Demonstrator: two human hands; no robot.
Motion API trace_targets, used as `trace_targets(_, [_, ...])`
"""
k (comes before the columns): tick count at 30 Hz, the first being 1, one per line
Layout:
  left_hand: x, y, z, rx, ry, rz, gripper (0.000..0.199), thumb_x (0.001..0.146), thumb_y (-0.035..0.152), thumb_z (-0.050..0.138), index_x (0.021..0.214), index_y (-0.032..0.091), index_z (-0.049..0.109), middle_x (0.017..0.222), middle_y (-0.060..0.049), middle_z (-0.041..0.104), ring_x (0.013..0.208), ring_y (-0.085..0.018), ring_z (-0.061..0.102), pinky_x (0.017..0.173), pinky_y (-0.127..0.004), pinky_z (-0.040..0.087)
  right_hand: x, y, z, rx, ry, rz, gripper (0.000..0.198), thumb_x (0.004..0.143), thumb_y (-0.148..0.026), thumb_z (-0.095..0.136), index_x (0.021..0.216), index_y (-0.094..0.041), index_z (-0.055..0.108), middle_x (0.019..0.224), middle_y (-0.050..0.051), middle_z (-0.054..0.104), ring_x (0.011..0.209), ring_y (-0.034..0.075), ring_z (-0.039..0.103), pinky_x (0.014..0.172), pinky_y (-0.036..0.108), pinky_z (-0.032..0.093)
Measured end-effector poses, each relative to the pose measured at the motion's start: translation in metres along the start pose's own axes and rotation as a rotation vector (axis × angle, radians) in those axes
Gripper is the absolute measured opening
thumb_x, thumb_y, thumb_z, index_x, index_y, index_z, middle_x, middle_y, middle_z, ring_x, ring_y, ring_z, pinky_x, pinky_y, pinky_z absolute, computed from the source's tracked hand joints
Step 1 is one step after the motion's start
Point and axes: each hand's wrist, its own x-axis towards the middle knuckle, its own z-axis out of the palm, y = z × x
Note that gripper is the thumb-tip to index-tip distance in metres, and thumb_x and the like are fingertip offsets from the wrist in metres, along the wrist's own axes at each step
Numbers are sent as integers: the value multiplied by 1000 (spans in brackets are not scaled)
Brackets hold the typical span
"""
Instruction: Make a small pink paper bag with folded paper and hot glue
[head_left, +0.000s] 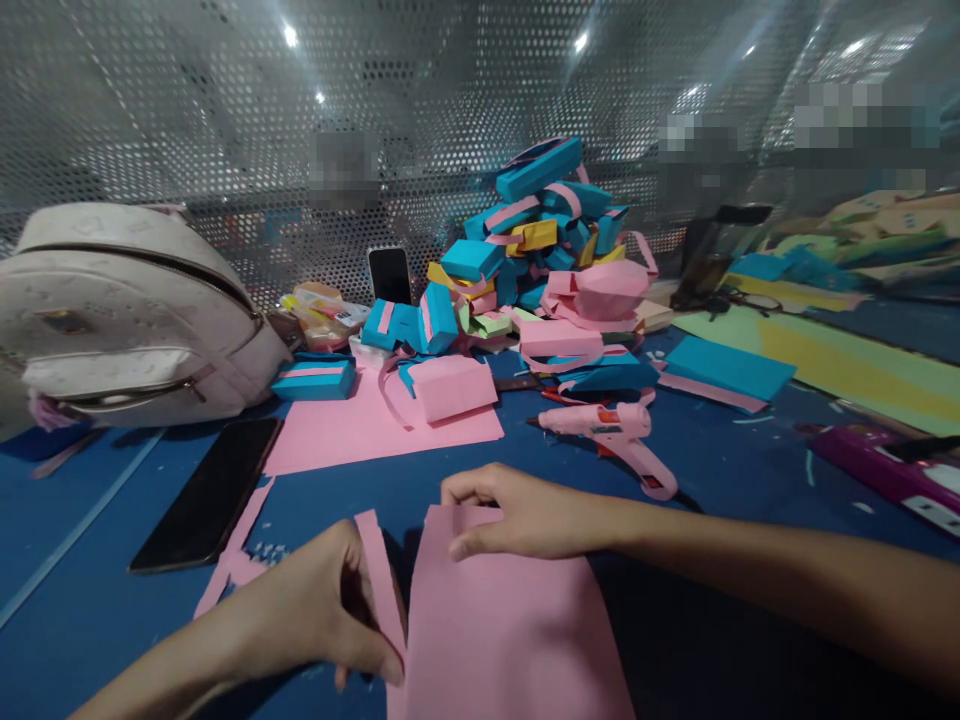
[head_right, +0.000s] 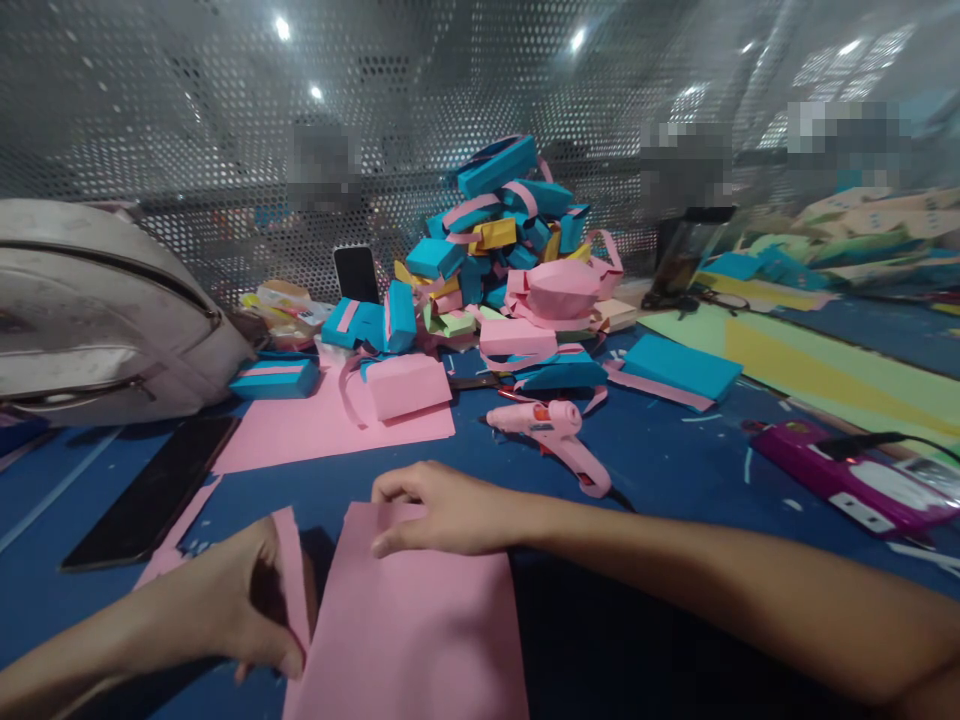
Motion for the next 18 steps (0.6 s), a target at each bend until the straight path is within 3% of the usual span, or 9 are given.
trace_targets(9, [0, -2, 0, -64, -73, 31, 15, 59, 26, 83, 64, 16, 73, 57, 1, 67, 48, -8, 60, 47, -17, 49, 0, 1, 0, 34, -10, -1, 21, 80, -32, 70, 79, -18, 54, 82, -3, 55, 79, 14, 51, 72, 23, 37])
trace_targets(18, [-1, 2, 2, -39, 6, -21, 20, 53, 19, 84, 62, 15, 67, 55, 4, 66, 47, -8, 58, 43, -16, 46, 0, 1, -1, 20, 2, -14, 22, 81, -31, 70, 79, -18, 53, 81, -4, 51, 78, 13, 47, 74, 22, 36])
